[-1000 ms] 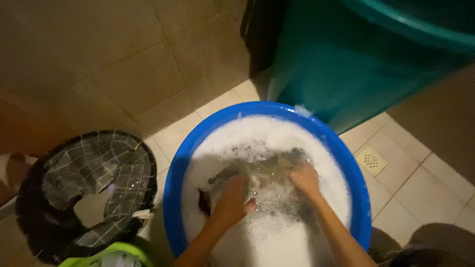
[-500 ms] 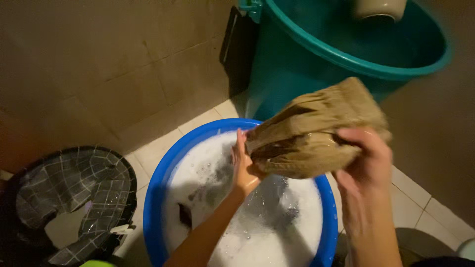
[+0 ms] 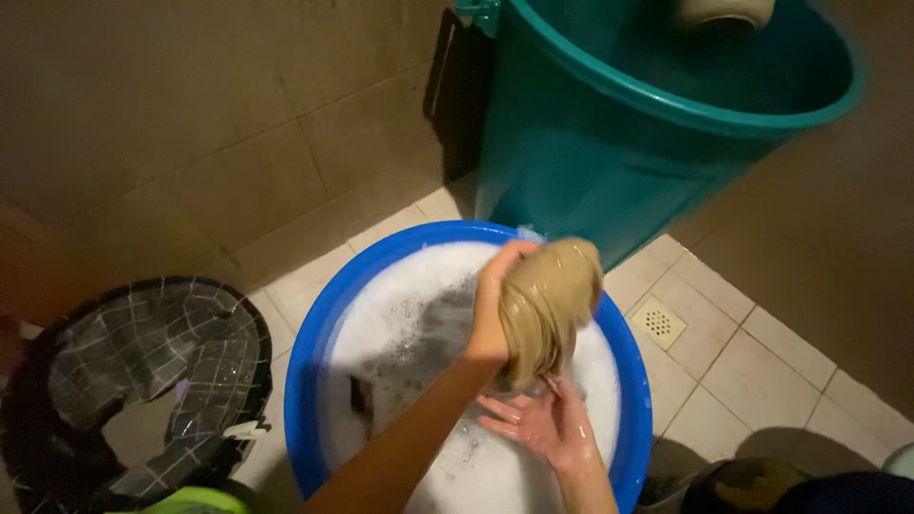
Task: The person hand washes several garments in a blue basin filled with soapy water. They scrub, rinse, and wring out a yellow cloth, a black-and-white patterned item, a dark blue garment, and a gray piece, placing each on a small stool beside the basin.
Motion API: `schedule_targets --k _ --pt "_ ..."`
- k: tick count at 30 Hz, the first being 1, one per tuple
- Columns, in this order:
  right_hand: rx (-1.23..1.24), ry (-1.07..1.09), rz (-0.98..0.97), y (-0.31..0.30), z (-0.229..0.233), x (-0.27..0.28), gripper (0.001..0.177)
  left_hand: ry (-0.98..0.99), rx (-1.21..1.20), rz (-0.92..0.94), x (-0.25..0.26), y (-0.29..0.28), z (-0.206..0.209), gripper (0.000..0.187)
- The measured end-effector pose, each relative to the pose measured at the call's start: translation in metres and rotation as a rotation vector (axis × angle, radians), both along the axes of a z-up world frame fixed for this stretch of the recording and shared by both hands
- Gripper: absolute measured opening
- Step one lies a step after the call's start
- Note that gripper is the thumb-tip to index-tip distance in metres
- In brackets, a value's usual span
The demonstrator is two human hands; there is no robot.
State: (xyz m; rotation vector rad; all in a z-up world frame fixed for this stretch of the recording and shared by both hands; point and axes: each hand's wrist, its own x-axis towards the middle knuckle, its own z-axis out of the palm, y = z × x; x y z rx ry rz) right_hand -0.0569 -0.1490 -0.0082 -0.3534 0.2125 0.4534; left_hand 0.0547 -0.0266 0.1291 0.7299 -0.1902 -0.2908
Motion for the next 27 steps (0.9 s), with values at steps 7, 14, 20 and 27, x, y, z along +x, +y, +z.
schedule_targets --k 7,14,20,27 --pt "-0.621 0.124 -0.280 0.002 0.006 0.000 0.053 -0.054 0.049 -0.321 -0.062 0.028 -0.015 0.045" --pt "-0.482 0.154 -0.670 -0.030 0.029 0.018 0.039 -0.067 0.250 -0.045 -0.057 0.045 -0.090 0.036" --pt "-0.892 -0.289 -0.769 0.004 0.111 -0.001 0.039 0.038 1.081 0.101 -0.020 0.061 -0.143 0.037" --pt "-1.490 -1.138 -0.469 0.050 0.174 0.006 0.063 -0.502 1.629 -0.329 0.010 0.067 -0.043 0.040"
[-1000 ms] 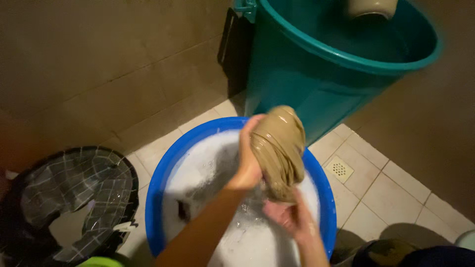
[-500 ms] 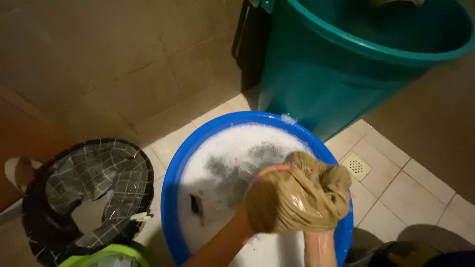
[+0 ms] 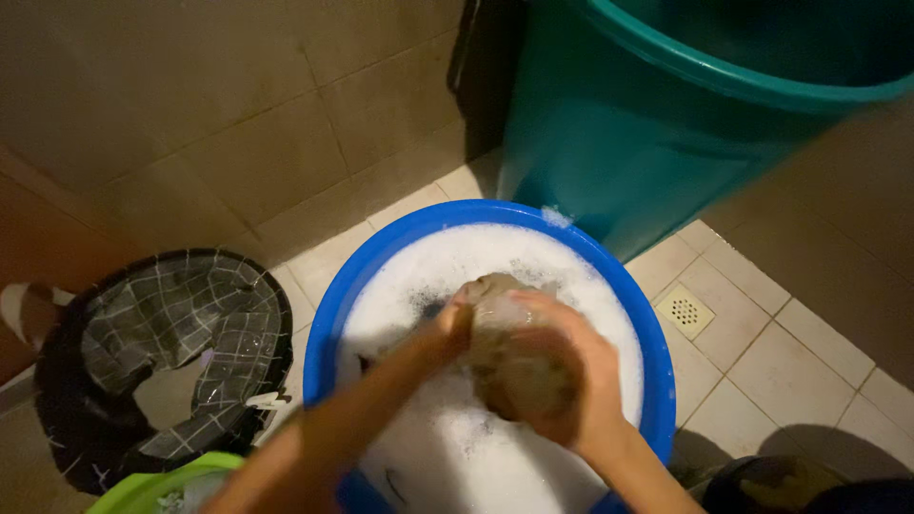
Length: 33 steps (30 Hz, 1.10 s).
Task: The person hand washes several garments in a blue basin filled with soapy water. They scrub, rinse, and wring out a yellow cloth, a black-and-white patterned item, a dark blue garment, and a gray piece, placing each on a small stool beside the basin.
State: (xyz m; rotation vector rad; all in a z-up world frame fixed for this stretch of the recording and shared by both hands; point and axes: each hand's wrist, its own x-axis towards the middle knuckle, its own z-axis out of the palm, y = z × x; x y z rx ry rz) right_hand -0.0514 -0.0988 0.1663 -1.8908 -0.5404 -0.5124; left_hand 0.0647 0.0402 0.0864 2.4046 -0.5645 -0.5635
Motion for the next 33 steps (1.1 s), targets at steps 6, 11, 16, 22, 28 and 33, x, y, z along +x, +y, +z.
schedule_targets --k 6,11,16,22,28,33 --pt "-0.516 -0.274 0.243 0.022 0.023 -0.003 0.051 -0.034 0.412 -0.365 0.007 0.003 0.104 0.043" --pt "-0.634 -0.443 0.366 0.039 0.018 0.000 0.027 0.042 0.513 -0.505 0.010 -0.013 0.121 0.046" --pt "-0.804 -0.472 0.481 0.045 -0.002 0.013 0.018 0.000 0.537 -0.554 0.013 -0.028 0.106 0.058" --pt "-1.106 -0.334 0.594 0.052 -0.039 0.016 0.013 0.045 0.735 -0.575 0.004 -0.061 0.075 0.042" --pt "-1.051 -0.711 0.394 0.039 -0.049 0.013 0.018 0.027 0.555 -0.513 0.014 -0.063 0.059 0.031" --pt "-0.967 -0.558 0.601 0.002 -0.001 0.032 0.031 0.057 0.394 -0.504 0.041 -0.051 0.077 0.034"
